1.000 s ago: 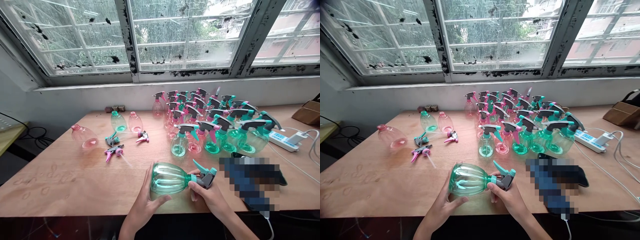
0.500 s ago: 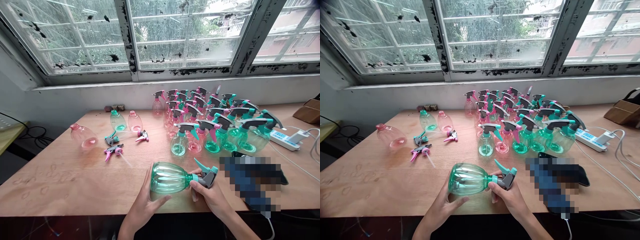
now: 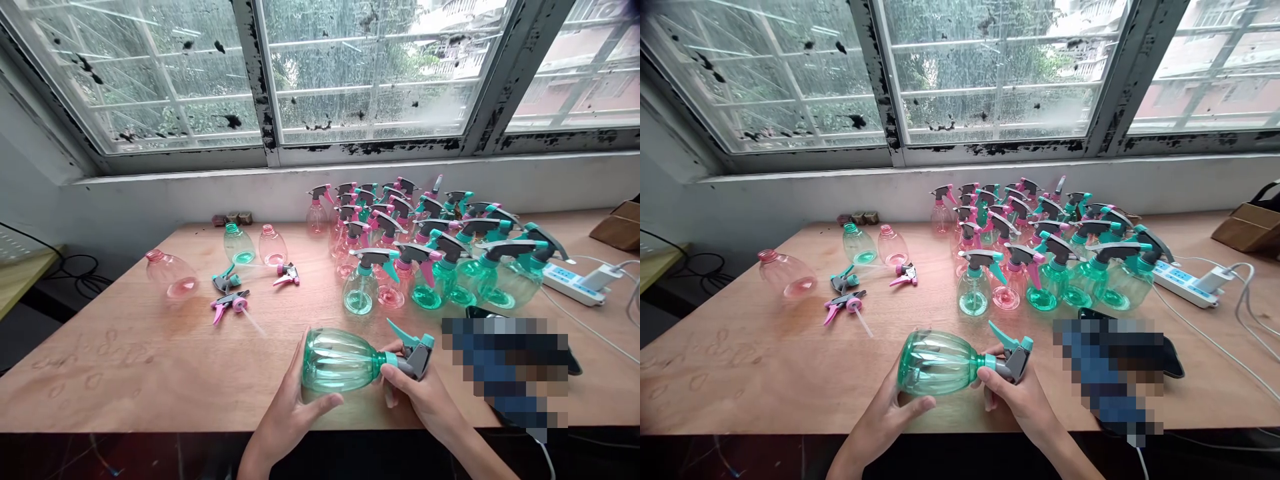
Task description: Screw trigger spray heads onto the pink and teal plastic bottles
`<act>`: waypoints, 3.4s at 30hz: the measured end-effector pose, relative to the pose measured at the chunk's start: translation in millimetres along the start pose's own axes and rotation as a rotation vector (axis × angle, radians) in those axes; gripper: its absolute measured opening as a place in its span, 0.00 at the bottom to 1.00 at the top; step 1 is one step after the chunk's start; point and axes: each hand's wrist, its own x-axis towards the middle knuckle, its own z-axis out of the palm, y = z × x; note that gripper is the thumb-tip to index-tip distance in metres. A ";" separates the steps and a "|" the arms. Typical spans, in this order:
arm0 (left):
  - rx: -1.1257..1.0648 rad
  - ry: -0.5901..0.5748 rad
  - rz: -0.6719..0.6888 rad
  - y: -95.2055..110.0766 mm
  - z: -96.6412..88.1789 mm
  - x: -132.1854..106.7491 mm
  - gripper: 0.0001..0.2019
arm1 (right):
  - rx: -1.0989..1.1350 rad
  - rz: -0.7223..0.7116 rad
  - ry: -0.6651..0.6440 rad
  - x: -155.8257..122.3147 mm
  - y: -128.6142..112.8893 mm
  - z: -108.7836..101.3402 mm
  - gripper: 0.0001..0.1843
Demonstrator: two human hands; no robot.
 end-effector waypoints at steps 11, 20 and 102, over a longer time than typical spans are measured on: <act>-0.063 0.026 -0.010 1.1 -6.3 14.0 0.51 | 0.031 0.005 0.037 1.9 0.3 1.3 0.15; -0.110 -0.037 0.009 10.6 -3.0 13.1 0.45 | 0.067 0.003 0.045 3.1 0.2 0.8 0.14; -0.022 -0.060 -0.022 5.5 -3.4 8.4 0.50 | 0.038 0.008 0.051 2.5 -1.2 2.9 0.17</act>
